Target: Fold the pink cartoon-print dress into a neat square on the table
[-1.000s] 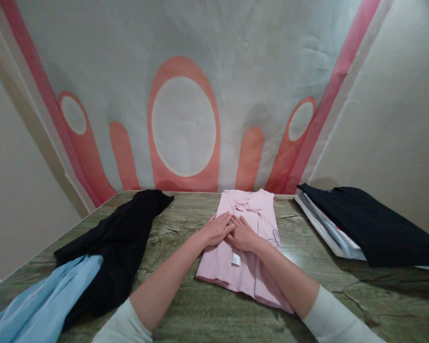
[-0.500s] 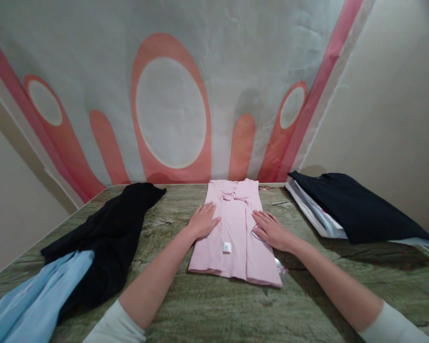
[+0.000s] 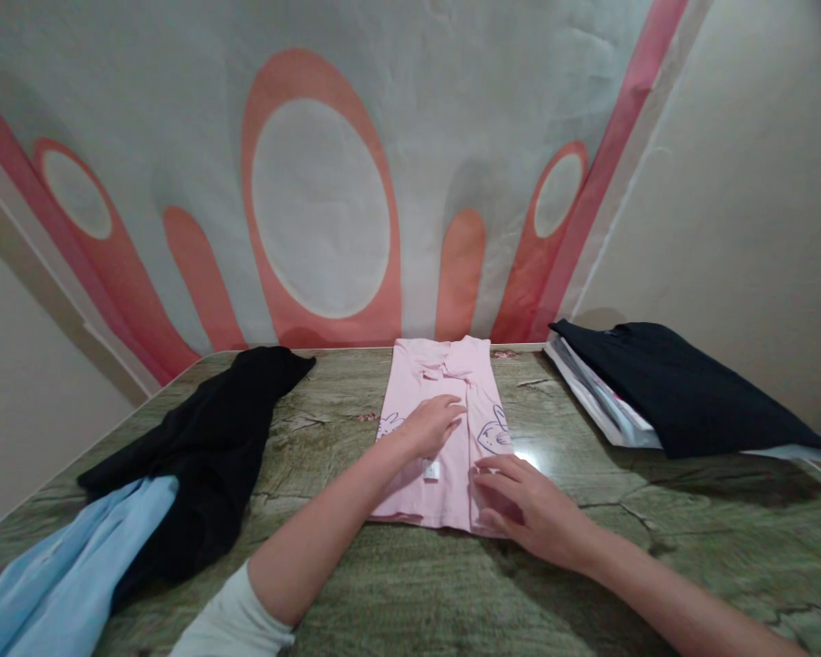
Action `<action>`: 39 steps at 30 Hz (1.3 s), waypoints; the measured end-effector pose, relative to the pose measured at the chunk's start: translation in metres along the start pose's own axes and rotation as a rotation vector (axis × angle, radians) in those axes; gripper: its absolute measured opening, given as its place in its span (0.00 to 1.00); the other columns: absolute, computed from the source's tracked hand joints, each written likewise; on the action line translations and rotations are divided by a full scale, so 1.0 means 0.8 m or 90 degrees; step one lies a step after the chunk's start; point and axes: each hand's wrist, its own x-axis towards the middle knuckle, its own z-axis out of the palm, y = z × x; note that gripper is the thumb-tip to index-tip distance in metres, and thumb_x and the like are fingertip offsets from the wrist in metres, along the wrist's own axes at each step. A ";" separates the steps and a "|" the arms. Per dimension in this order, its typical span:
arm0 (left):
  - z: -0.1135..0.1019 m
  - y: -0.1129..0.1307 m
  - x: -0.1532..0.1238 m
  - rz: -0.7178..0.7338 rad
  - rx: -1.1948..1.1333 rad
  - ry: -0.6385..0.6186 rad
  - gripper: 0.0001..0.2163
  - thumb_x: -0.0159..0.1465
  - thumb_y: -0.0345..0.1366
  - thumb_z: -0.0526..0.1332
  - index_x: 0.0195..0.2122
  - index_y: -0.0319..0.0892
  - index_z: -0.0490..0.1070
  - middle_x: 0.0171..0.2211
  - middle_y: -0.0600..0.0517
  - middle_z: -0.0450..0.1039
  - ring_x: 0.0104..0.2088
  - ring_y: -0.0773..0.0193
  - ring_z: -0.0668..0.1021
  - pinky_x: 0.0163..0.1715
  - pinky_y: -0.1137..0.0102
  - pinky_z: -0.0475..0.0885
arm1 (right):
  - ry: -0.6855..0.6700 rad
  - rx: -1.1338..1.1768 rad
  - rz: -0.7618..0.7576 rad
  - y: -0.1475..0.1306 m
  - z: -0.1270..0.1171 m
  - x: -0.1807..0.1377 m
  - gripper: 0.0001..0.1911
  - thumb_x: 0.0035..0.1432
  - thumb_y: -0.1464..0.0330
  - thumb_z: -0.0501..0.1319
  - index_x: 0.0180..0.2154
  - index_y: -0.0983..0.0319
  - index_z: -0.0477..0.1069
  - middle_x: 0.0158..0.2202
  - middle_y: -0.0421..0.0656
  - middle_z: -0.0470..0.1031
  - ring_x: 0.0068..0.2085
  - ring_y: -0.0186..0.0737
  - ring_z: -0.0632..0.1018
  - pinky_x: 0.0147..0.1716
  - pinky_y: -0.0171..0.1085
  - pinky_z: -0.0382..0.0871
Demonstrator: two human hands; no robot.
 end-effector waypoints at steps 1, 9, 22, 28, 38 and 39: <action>0.002 0.002 0.005 0.020 -0.012 0.003 0.12 0.64 0.33 0.52 0.47 0.41 0.68 0.51 0.45 0.66 0.50 0.60 0.69 0.50 0.66 0.64 | 0.005 0.010 -0.005 -0.006 -0.001 -0.006 0.18 0.54 0.65 0.59 0.48 0.59 0.67 0.49 0.48 0.68 0.49 0.45 0.68 0.48 0.44 0.63; 0.018 0.016 0.001 0.084 -0.047 -0.037 0.14 0.66 0.33 0.49 0.49 0.42 0.69 0.50 0.48 0.68 0.49 0.64 0.71 0.49 0.70 0.64 | 0.031 0.008 -0.033 -0.003 0.007 -0.027 0.18 0.50 0.75 0.58 0.44 0.60 0.68 0.43 0.46 0.70 0.43 0.42 0.70 0.42 0.41 0.65; 0.017 0.014 -0.013 -0.029 0.044 -0.112 0.21 0.68 0.43 0.39 0.60 0.42 0.51 0.62 0.47 0.49 0.61 0.60 0.54 0.57 0.61 0.51 | 0.062 -0.069 -0.043 0.012 0.018 -0.030 0.17 0.52 0.80 0.53 0.43 0.60 0.69 0.41 0.45 0.71 0.41 0.40 0.70 0.41 0.40 0.66; 0.015 0.016 -0.020 -0.141 0.082 -0.126 0.24 0.67 0.45 0.40 0.61 0.39 0.49 0.63 0.44 0.46 0.61 0.55 0.54 0.57 0.58 0.51 | 0.103 -0.092 0.012 0.035 0.014 -0.030 0.15 0.53 0.80 0.53 0.39 0.61 0.69 0.37 0.45 0.70 0.39 0.40 0.70 0.38 0.39 0.66; 0.000 -0.004 -0.040 -0.167 0.106 -0.120 0.25 0.67 0.48 0.40 0.62 0.44 0.47 0.64 0.46 0.41 0.63 0.55 0.48 0.58 0.56 0.45 | 0.071 -0.150 0.061 0.034 0.006 -0.042 0.11 0.52 0.80 0.52 0.34 0.62 0.68 0.33 0.44 0.68 0.37 0.42 0.68 0.37 0.40 0.64; 0.001 -0.009 -0.042 -0.173 0.114 -0.126 0.25 0.67 0.49 0.41 0.62 0.44 0.47 0.64 0.46 0.41 0.63 0.55 0.48 0.58 0.56 0.45 | 0.066 -0.155 0.070 0.033 0.005 -0.042 0.11 0.52 0.80 0.52 0.33 0.62 0.67 0.33 0.44 0.68 0.37 0.42 0.68 0.37 0.40 0.63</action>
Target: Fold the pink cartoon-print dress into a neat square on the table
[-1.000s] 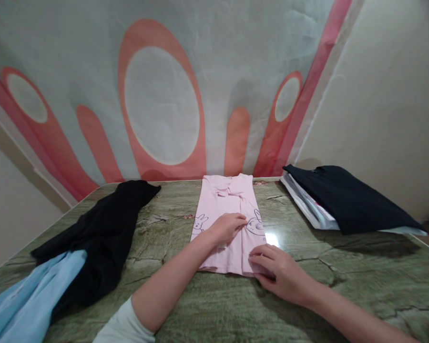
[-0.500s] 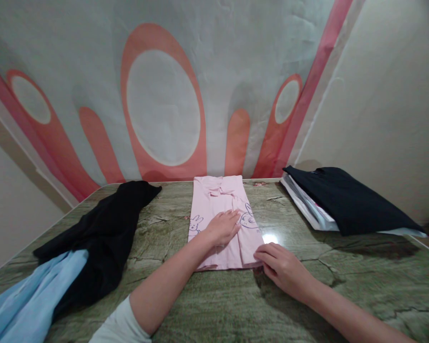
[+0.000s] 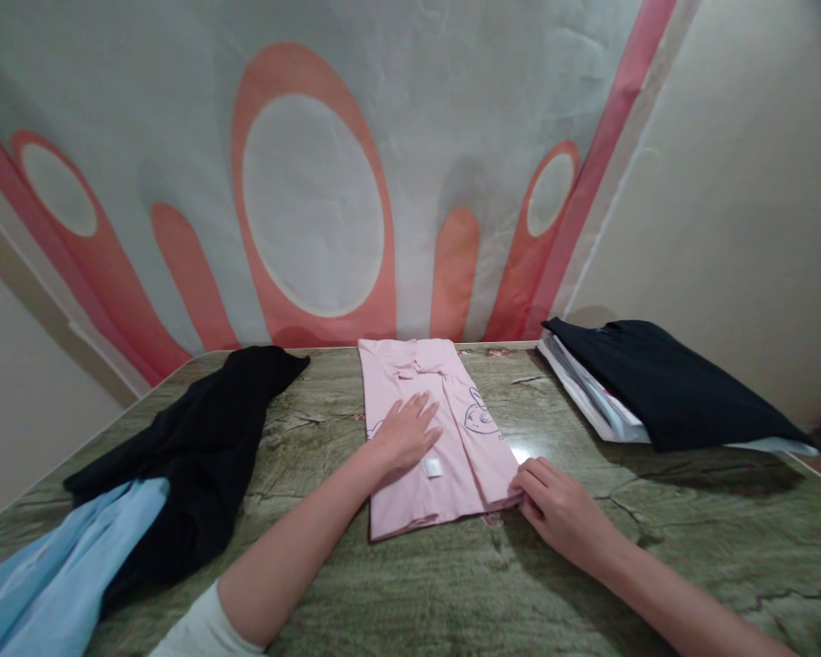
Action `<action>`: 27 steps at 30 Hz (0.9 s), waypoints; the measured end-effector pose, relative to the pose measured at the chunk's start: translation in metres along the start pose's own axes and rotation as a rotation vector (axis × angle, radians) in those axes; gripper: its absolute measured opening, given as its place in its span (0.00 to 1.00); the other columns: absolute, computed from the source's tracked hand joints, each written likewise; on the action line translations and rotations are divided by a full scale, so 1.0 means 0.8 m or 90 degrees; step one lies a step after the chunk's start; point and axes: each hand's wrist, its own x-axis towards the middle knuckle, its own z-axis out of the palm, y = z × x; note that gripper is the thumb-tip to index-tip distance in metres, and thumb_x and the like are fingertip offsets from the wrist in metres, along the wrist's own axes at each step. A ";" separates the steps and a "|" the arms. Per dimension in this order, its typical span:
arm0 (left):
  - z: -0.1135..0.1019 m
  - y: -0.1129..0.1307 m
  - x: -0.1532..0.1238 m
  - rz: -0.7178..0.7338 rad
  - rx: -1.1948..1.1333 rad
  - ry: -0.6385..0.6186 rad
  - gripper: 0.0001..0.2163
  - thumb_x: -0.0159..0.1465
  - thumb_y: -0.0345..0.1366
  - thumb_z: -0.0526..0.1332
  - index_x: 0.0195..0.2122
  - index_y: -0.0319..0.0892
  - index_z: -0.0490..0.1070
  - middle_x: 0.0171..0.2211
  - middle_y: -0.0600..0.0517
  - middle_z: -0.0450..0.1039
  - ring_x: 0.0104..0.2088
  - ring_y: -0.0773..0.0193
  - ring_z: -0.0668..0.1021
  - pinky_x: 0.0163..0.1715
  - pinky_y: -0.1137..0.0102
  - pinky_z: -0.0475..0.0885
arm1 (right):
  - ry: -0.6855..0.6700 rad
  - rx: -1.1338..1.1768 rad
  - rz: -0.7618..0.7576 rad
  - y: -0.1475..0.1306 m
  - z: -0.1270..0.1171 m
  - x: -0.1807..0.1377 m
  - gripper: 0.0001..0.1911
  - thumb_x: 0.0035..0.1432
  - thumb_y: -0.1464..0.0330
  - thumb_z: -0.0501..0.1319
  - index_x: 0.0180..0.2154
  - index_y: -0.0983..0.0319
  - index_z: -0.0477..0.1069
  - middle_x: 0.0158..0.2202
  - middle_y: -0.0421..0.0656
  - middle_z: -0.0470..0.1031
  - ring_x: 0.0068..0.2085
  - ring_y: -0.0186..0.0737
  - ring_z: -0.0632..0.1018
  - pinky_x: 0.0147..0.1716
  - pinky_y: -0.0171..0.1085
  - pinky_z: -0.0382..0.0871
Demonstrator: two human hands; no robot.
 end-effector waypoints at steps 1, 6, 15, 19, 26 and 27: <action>0.003 -0.004 0.000 -0.005 0.006 -0.002 0.25 0.66 0.49 0.40 0.62 0.44 0.47 0.64 0.47 0.42 0.63 0.55 0.48 0.58 0.56 0.45 | -0.004 -0.004 0.008 0.000 0.000 0.000 0.11 0.51 0.80 0.52 0.33 0.62 0.67 0.33 0.44 0.67 0.37 0.42 0.68 0.37 0.40 0.63; 0.013 -0.007 0.002 -0.023 0.016 0.020 0.26 0.66 0.51 0.40 0.62 0.46 0.47 0.64 0.47 0.42 0.63 0.54 0.48 0.58 0.55 0.44 | -0.004 0.002 0.033 -0.003 -0.004 0.001 0.10 0.49 0.80 0.52 0.32 0.62 0.66 0.33 0.44 0.66 0.37 0.42 0.67 0.36 0.40 0.63; -0.024 0.042 0.001 0.234 -0.085 0.042 0.16 0.60 0.39 0.58 0.48 0.42 0.64 0.49 0.46 0.68 0.50 0.57 0.69 0.51 0.63 0.61 | 0.037 0.056 0.040 0.000 -0.009 0.001 0.09 0.49 0.78 0.54 0.33 0.61 0.66 0.33 0.43 0.67 0.35 0.40 0.68 0.34 0.38 0.63; -0.023 0.060 0.004 0.339 -0.121 0.083 0.10 0.61 0.34 0.57 0.44 0.41 0.68 0.47 0.47 0.69 0.46 0.62 0.72 0.46 0.69 0.65 | 0.051 0.054 0.046 0.004 -0.011 -0.001 0.07 0.51 0.77 0.54 0.31 0.61 0.65 0.31 0.43 0.66 0.34 0.40 0.68 0.34 0.38 0.63; -0.006 0.076 -0.002 0.376 -0.087 0.144 0.10 0.63 0.32 0.54 0.44 0.41 0.70 0.46 0.48 0.71 0.45 0.61 0.73 0.46 0.68 0.65 | 0.077 0.063 0.047 0.007 -0.010 -0.005 0.06 0.52 0.77 0.53 0.30 0.61 0.64 0.31 0.43 0.66 0.34 0.40 0.68 0.34 0.38 0.62; -0.004 0.079 -0.003 0.380 -0.084 0.142 0.10 0.64 0.32 0.54 0.44 0.41 0.70 0.46 0.48 0.71 0.45 0.62 0.73 0.45 0.68 0.66 | 0.080 0.064 0.048 0.005 -0.010 -0.005 0.06 0.52 0.77 0.53 0.30 0.61 0.64 0.31 0.43 0.66 0.34 0.40 0.68 0.34 0.38 0.62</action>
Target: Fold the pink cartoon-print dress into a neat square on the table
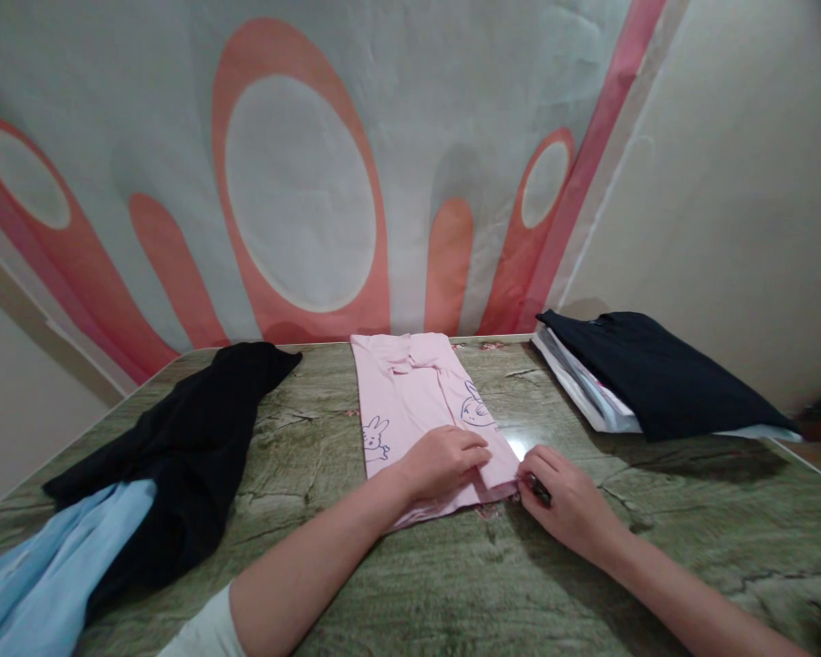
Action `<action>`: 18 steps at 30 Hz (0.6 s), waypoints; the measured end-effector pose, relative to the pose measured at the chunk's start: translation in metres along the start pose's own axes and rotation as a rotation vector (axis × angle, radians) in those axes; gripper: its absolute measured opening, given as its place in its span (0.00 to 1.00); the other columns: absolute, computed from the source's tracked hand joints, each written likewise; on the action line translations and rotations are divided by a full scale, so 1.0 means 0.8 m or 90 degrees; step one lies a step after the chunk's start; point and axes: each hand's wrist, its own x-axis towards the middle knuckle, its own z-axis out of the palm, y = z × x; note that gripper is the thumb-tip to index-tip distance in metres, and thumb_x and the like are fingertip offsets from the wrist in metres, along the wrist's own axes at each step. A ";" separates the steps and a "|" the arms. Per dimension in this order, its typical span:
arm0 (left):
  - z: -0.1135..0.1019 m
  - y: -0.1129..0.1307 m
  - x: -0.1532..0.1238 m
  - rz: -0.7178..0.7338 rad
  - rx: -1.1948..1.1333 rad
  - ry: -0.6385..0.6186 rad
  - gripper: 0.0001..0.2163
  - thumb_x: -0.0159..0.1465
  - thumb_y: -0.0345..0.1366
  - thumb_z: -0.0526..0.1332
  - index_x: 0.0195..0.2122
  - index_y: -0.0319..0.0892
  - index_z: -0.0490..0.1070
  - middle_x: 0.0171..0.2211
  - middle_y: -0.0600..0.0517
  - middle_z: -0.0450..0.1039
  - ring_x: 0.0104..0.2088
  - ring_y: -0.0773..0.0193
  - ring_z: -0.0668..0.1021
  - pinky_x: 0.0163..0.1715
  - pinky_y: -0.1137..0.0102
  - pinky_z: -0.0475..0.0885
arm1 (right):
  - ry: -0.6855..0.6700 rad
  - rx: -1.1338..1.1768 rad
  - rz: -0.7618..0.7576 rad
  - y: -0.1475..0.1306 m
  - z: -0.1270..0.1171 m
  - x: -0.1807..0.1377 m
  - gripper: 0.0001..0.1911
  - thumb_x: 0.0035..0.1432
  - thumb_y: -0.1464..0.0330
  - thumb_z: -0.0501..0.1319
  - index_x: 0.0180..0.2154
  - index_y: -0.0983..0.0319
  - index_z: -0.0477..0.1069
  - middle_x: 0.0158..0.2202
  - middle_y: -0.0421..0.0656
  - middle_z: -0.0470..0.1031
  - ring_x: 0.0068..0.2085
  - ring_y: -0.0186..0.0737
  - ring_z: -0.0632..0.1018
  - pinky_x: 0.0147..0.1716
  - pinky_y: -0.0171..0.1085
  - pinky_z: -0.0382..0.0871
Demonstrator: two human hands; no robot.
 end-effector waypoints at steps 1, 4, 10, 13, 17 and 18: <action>0.002 0.002 0.000 0.006 0.000 -0.005 0.10 0.64 0.33 0.53 0.44 0.42 0.70 0.46 0.48 0.71 0.44 0.62 0.73 0.44 0.69 0.66 | 0.003 0.000 0.003 -0.001 0.001 0.000 0.06 0.51 0.77 0.53 0.30 0.61 0.63 0.31 0.43 0.66 0.34 0.40 0.68 0.34 0.38 0.62; 0.004 0.007 0.002 0.020 -0.007 -0.010 0.10 0.65 0.35 0.53 0.45 0.43 0.70 0.44 0.48 0.72 0.43 0.64 0.74 0.42 0.70 0.67 | 0.009 -0.012 0.025 -0.004 0.007 0.002 0.06 0.49 0.76 0.56 0.32 0.61 0.63 0.33 0.44 0.66 0.35 0.41 0.68 0.35 0.39 0.63; 0.002 0.010 0.002 0.011 -0.042 0.003 0.13 0.66 0.35 0.51 0.50 0.45 0.67 0.46 0.48 0.70 0.45 0.63 0.73 0.44 0.71 0.66 | 0.015 -0.032 0.064 0.006 0.020 0.009 0.16 0.47 0.75 0.57 0.41 0.61 0.63 0.40 0.46 0.66 0.41 0.45 0.68 0.40 0.42 0.64; 0.004 0.010 0.002 -0.018 -0.077 -0.003 0.12 0.67 0.37 0.50 0.48 0.45 0.68 0.48 0.49 0.70 0.46 0.63 0.72 0.44 0.71 0.66 | 0.010 -0.036 0.077 0.013 0.020 0.011 0.16 0.48 0.77 0.56 0.41 0.60 0.63 0.39 0.45 0.66 0.40 0.43 0.69 0.38 0.40 0.65; 0.007 0.008 0.002 -0.030 -0.116 -0.009 0.13 0.67 0.37 0.50 0.48 0.44 0.68 0.50 0.49 0.68 0.49 0.63 0.71 0.47 0.72 0.64 | -0.007 -0.047 0.085 0.015 0.017 0.010 0.15 0.49 0.79 0.53 0.39 0.60 0.64 0.37 0.44 0.66 0.37 0.41 0.70 0.36 0.38 0.66; 0.007 0.007 0.002 -0.026 -0.115 -0.010 0.13 0.67 0.37 0.50 0.49 0.44 0.68 0.50 0.49 0.68 0.49 0.63 0.70 0.48 0.72 0.64 | -0.010 -0.051 0.087 0.015 0.017 0.010 0.15 0.48 0.79 0.53 0.39 0.60 0.64 0.37 0.44 0.66 0.37 0.41 0.70 0.35 0.37 0.65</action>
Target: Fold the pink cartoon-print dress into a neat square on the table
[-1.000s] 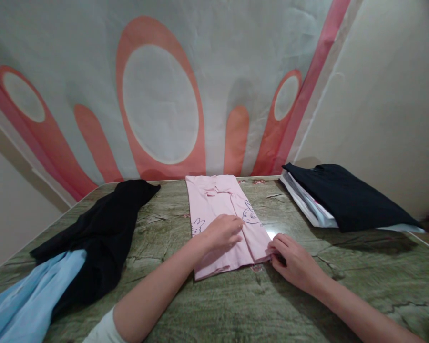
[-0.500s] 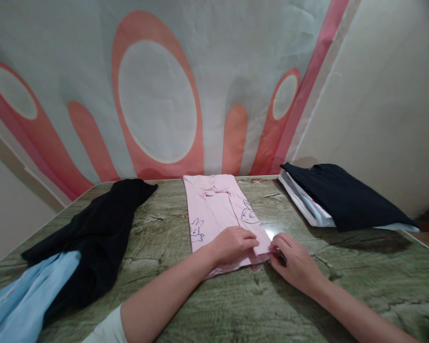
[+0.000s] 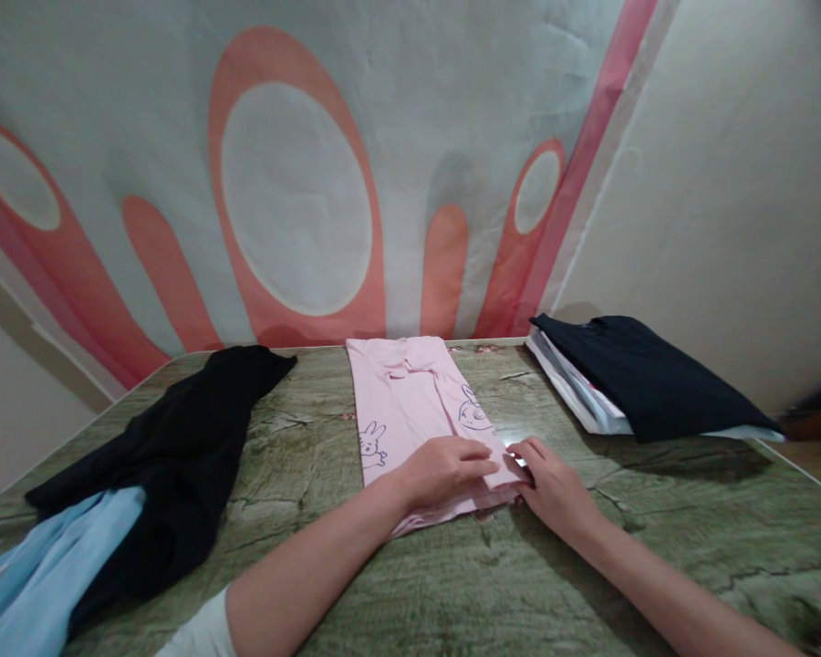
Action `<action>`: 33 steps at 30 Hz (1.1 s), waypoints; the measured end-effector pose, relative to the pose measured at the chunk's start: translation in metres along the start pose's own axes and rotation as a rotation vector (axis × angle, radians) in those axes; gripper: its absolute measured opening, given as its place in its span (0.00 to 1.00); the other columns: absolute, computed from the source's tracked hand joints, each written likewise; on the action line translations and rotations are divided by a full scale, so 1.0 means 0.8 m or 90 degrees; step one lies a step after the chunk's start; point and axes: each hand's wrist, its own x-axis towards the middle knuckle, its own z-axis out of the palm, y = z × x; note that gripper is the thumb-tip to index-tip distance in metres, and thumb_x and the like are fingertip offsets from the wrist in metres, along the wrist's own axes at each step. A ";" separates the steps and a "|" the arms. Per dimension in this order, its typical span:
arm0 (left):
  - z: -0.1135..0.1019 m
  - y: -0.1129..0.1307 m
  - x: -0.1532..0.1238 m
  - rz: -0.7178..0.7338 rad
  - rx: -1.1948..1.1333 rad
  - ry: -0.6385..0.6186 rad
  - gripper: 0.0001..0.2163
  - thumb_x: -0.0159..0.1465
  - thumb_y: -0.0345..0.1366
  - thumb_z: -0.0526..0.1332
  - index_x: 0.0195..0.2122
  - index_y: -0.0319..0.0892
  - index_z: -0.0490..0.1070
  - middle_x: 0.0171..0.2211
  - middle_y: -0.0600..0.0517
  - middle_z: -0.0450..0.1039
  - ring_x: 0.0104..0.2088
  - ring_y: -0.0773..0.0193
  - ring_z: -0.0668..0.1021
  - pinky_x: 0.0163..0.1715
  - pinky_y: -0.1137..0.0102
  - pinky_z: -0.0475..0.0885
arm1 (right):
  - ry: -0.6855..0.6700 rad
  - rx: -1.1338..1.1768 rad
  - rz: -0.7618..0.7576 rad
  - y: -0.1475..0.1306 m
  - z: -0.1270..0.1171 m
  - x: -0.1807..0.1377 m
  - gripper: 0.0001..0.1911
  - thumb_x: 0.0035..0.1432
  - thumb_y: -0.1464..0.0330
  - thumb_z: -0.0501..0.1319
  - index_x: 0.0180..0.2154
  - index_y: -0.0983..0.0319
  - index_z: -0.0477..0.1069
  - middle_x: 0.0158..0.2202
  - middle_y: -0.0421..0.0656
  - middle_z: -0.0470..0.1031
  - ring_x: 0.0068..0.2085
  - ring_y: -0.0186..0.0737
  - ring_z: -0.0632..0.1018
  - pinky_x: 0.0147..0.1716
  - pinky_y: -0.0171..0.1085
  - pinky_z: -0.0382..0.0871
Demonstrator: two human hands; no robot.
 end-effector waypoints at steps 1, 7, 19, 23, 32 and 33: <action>-0.001 0.000 0.000 0.004 0.004 -0.001 0.13 0.67 0.37 0.49 0.49 0.44 0.67 0.51 0.49 0.68 0.50 0.64 0.70 0.49 0.72 0.64 | -0.001 -0.005 0.002 -0.001 0.000 0.000 0.16 0.48 0.79 0.53 0.39 0.60 0.63 0.37 0.44 0.66 0.37 0.41 0.70 0.36 0.37 0.65; -0.008 0.003 0.001 -0.080 0.056 0.033 0.21 0.63 0.40 0.55 0.56 0.41 0.58 0.56 0.43 0.61 0.56 0.56 0.63 0.56 0.60 0.56 | 0.001 -0.037 0.005 0.000 0.000 -0.002 0.19 0.44 0.82 0.51 0.38 0.61 0.63 0.37 0.44 0.65 0.37 0.41 0.70 0.35 0.36 0.64; -0.007 0.005 0.000 -0.138 0.052 0.066 0.20 0.58 0.38 0.58 0.51 0.38 0.63 0.50 0.43 0.65 0.51 0.55 0.67 0.52 0.62 0.62 | -0.005 -0.191 -0.063 -0.020 -0.014 -0.004 0.15 0.45 0.81 0.53 0.35 0.61 0.66 0.33 0.45 0.64 0.34 0.43 0.67 0.34 0.38 0.60; -0.011 0.006 0.001 -0.102 0.035 0.056 0.15 0.59 0.36 0.57 0.47 0.40 0.67 0.45 0.45 0.68 0.46 0.58 0.69 0.47 0.65 0.64 | -0.014 -0.171 -0.063 -0.021 -0.017 -0.004 0.16 0.45 0.81 0.53 0.36 0.61 0.67 0.33 0.45 0.65 0.35 0.43 0.67 0.35 0.39 0.60; -0.015 0.006 -0.001 -0.037 0.048 0.002 0.08 0.62 0.34 0.54 0.39 0.42 0.71 0.38 0.49 0.70 0.38 0.62 0.71 0.39 0.69 0.65 | -0.037 -0.084 -0.082 -0.016 -0.011 -0.004 0.18 0.50 0.81 0.52 0.41 0.61 0.71 0.38 0.47 0.66 0.38 0.42 0.68 0.38 0.39 0.63; -0.017 0.006 -0.001 -0.036 0.047 -0.003 0.07 0.61 0.34 0.55 0.39 0.42 0.71 0.38 0.49 0.70 0.39 0.62 0.71 0.39 0.69 0.65 | -0.045 -0.065 -0.081 -0.016 -0.011 -0.004 0.19 0.50 0.81 0.52 0.41 0.61 0.71 0.38 0.47 0.67 0.39 0.42 0.68 0.38 0.40 0.63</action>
